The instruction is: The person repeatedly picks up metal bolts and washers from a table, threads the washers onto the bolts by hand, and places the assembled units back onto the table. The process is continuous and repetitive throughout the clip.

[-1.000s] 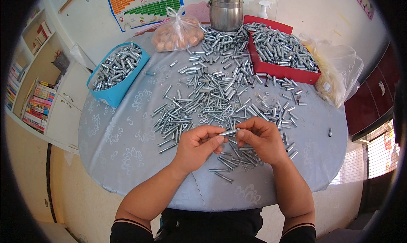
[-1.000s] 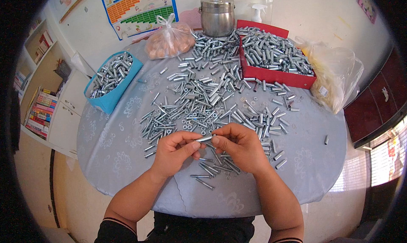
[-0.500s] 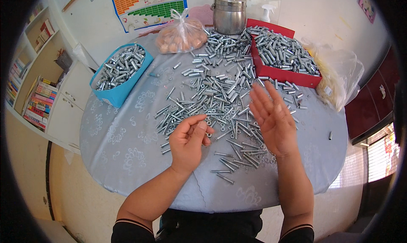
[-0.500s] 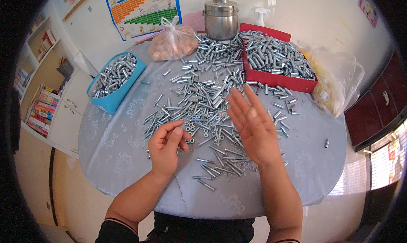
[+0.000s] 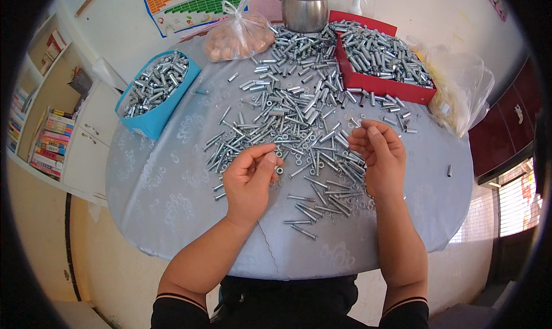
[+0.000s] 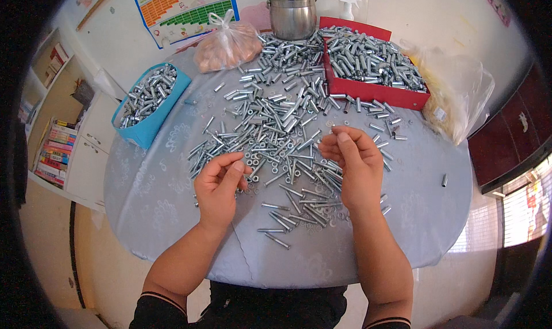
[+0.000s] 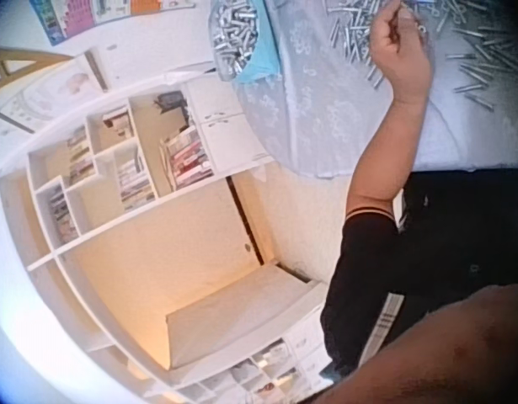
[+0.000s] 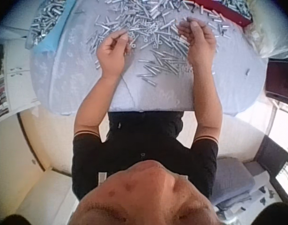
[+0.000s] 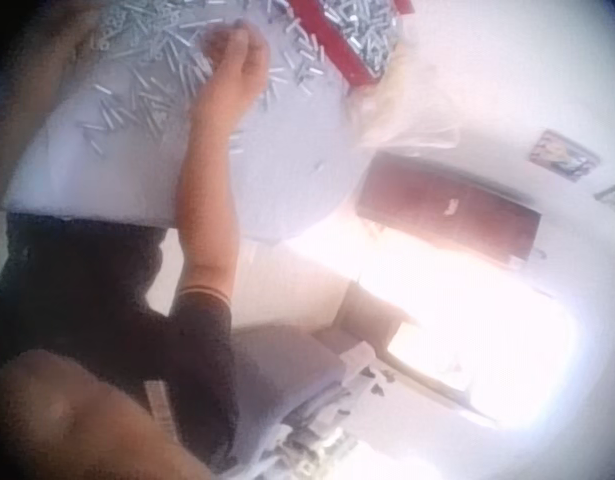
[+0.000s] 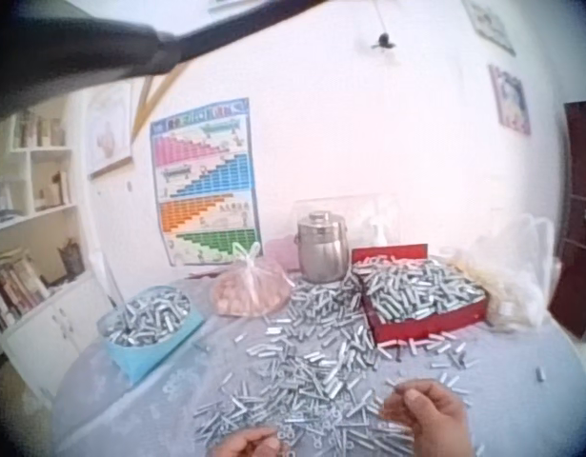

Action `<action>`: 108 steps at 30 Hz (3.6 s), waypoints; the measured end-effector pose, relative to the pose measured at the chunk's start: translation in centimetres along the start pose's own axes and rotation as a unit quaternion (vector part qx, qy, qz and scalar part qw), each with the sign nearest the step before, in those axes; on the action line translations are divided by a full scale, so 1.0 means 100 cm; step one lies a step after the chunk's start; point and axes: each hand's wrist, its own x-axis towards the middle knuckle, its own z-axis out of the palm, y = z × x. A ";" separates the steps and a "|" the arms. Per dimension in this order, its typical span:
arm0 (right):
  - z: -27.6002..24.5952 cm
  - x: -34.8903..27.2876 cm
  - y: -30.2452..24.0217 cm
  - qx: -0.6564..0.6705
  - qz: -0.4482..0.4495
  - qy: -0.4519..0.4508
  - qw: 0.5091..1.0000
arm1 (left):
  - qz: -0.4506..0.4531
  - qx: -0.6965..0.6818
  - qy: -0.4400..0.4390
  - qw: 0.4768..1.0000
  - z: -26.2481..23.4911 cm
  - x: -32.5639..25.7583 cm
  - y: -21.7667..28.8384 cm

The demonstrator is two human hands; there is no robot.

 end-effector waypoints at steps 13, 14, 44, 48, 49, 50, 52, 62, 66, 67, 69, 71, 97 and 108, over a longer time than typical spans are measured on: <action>-0.001 -0.001 -0.002 -0.031 0.015 0.013 0.999 | 0.235 0.452 -0.144 0.848 0.003 0.002 0.000; -0.001 0.000 -0.003 -0.031 0.008 0.024 0.999 | 0.239 0.463 -0.148 0.840 0.001 0.002 0.000; 0.000 0.010 0.020 -0.648 -0.253 -0.191 0.693 | 0.158 0.313 -0.076 0.933 0.001 0.002 -0.001; 0.003 0.012 0.013 -0.582 -0.226 -0.180 0.760 | 0.144 0.286 -0.069 0.945 -0.001 0.004 -0.002; 0.004 0.011 0.012 -0.571 -0.230 -0.168 0.770 | 0.142 0.281 -0.067 0.947 -0.001 0.004 -0.003; 0.006 0.011 0.014 -0.583 -0.272 -0.168 0.747 | 0.143 0.279 -0.067 0.947 0.000 0.004 -0.003; 0.012 0.012 0.022 -0.601 -0.355 -0.166 0.696 | 0.145 0.277 -0.066 0.948 0.000 0.004 -0.005; 0.011 -0.001 0.018 -0.333 -0.077 -0.120 0.932 | 0.107 0.222 -0.057 0.968 -0.001 0.002 -0.005; 0.016 -0.009 0.015 -0.139 0.044 -0.115 0.983 | 0.102 0.226 -0.063 0.967 -0.001 0.001 -0.004; 0.018 -0.011 0.011 -0.117 0.068 -0.120 0.983 | 0.101 0.226 -0.065 0.967 -0.002 0.001 -0.004; 0.018 -0.012 0.008 -0.114 0.071 -0.127 0.983 | 0.103 0.223 -0.067 0.967 -0.001 0.001 -0.003; 0.018 -0.013 0.008 -0.106 0.074 -0.136 0.982 | 0.096 0.220 -0.067 0.969 -0.001 0.000 -0.003; 0.011 -0.017 0.007 -0.236 0.023 -0.151 0.960 | -0.087 0.064 -0.097 0.989 -0.001 0.001 -0.006; 0.020 -0.022 0.002 -0.213 0.088 -0.191 0.954 | -0.109 0.034 -0.138 0.984 0.001 0.001 -0.002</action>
